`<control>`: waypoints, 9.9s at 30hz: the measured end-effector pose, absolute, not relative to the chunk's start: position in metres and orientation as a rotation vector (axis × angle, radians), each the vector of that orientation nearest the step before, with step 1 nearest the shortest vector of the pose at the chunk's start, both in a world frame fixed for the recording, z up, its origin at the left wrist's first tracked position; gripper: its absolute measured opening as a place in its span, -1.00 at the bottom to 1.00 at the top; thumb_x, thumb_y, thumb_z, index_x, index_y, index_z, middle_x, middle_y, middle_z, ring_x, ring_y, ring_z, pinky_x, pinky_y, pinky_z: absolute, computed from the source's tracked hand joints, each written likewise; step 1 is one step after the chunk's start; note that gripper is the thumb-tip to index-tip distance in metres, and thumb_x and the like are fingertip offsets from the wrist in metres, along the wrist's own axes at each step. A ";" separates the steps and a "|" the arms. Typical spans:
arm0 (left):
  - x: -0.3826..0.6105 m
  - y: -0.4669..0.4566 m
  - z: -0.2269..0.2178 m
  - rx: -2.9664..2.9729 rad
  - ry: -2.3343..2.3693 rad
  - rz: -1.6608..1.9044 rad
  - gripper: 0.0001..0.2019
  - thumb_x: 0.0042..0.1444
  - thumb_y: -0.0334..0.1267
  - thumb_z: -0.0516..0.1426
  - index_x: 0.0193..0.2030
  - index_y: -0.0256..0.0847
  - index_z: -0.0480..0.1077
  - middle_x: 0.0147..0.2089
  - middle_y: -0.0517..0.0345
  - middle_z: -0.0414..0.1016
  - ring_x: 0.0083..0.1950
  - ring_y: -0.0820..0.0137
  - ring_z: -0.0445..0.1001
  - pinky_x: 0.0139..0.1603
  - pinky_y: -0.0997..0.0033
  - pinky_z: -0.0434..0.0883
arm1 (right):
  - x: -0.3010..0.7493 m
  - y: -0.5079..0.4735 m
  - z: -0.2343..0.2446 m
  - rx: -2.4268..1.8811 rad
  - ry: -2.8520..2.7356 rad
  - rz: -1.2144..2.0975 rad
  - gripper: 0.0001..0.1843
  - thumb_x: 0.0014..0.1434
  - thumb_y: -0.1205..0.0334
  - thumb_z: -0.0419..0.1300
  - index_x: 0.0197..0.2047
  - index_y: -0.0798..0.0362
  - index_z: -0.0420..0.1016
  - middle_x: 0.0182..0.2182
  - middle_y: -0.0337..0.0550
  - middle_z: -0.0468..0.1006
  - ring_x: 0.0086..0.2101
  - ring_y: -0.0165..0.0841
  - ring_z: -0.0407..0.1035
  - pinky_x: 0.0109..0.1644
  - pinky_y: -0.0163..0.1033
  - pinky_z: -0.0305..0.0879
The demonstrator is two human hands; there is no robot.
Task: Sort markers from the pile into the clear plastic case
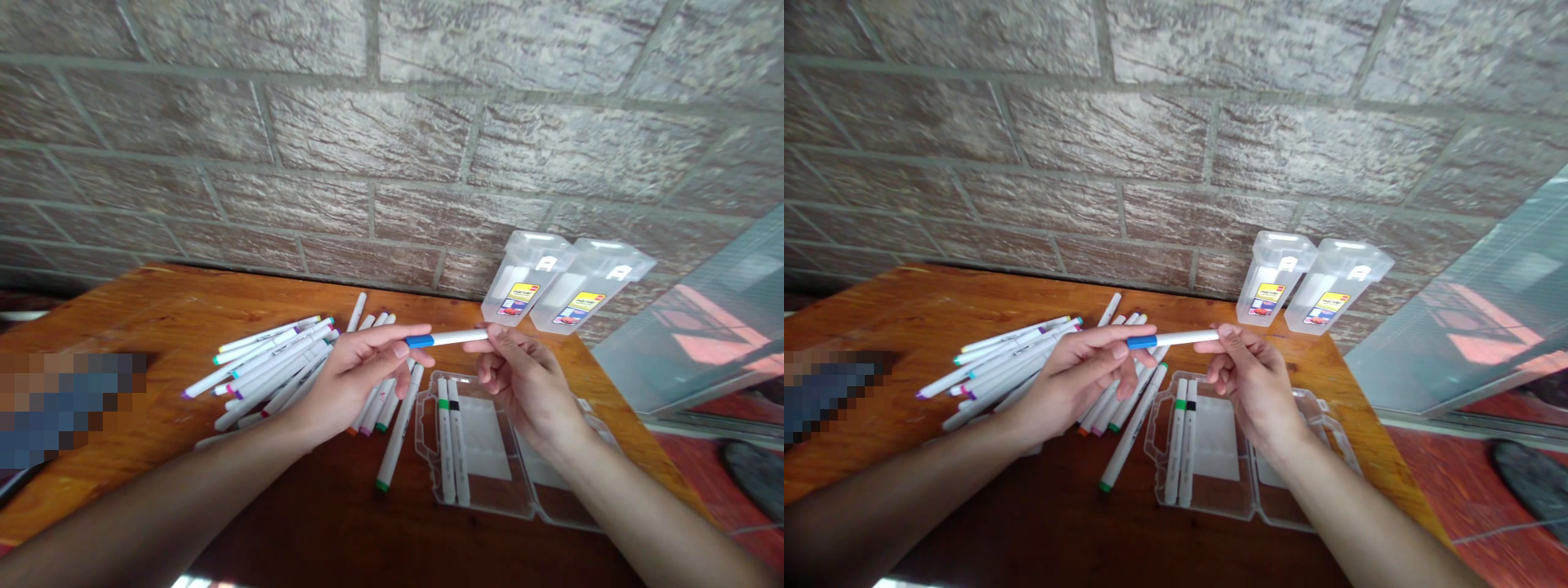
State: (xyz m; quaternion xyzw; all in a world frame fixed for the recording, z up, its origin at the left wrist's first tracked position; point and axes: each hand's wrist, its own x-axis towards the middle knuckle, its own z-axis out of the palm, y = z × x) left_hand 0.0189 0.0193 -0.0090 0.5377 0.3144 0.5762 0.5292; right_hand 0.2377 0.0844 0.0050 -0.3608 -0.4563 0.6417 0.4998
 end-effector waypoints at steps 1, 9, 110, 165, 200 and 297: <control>0.019 0.019 -0.009 1.286 0.739 1.374 -0.68 0.38 -0.25 0.17 0.22 -0.08 0.54 -0.08 -0.02 0.68 -0.41 0.52 0.47 -0.28 0.44 0.38 | 0.238 0.085 0.005 -0.874 -1.099 1.554 -0.61 0.03 -0.06 0.50 -0.27 0.08 0.61 -0.62 -0.22 0.59 -0.68 -0.51 0.25 -0.69 -0.46 0.13; 0.018 0.019 -0.008 1.295 0.723 1.376 -0.71 0.37 -0.25 0.18 0.18 -0.06 0.57 -0.11 0.01 0.70 -0.41 0.53 0.45 -0.26 0.44 0.38 | 0.235 0.084 0.004 -0.862 -1.015 1.594 -0.59 -0.13 0.09 0.59 -0.26 0.12 0.64 -0.45 -0.11 0.72 -0.68 -0.54 0.30 -0.70 -0.49 0.16; 0.029 0.008 -0.003 1.821 1.280 1.212 -0.88 0.26 -0.29 0.20 -0.16 -0.23 0.57 -0.25 0.13 0.62 -0.23 0.39 0.51 -0.19 0.46 0.41 | 0.243 0.061 -0.004 -0.806 -2.060 0.449 -0.83 0.19 0.14 0.44 -0.22 0.04 0.62 -0.41 -0.21 0.62 -0.47 -0.39 0.48 -0.41 -0.31 0.35; 0.027 0.017 -0.009 1.522 1.146 1.347 -0.84 0.25 -0.22 0.24 -0.11 -0.25 0.53 -0.25 0.09 0.56 -0.30 0.40 0.50 -0.30 0.47 0.39 | 0.236 0.066 -0.007 -0.831 -1.837 0.941 -0.85 0.17 0.17 0.44 -0.21 0.04 0.71 -0.36 -0.15 0.73 -0.43 -0.34 0.56 -0.37 -0.32 0.49; 0.020 0.030 -0.008 1.045 0.961 1.538 -0.86 0.14 -0.23 0.28 -0.23 -0.24 0.56 -0.37 0.19 0.47 -0.47 0.48 0.41 -0.40 0.43 0.34 | 0.243 0.068 -0.001 -0.759 -1.517 1.327 -0.78 0.18 0.09 0.43 -0.13 -0.01 0.75 -0.45 -0.14 0.67 -0.58 -0.46 0.31 -0.55 -0.35 0.21; 0.021 0.026 -0.006 1.241 1.069 1.438 -0.75 0.25 -0.12 0.27 -0.07 -0.22 0.67 -0.31 0.05 0.66 -0.45 0.46 0.39 -0.35 0.45 0.31 | 0.235 0.078 0.006 -0.879 -1.077 1.475 -0.72 0.00 0.10 0.53 -0.27 0.08 0.70 -0.49 -0.17 0.62 -0.59 -0.49 0.35 -0.60 -0.42 0.26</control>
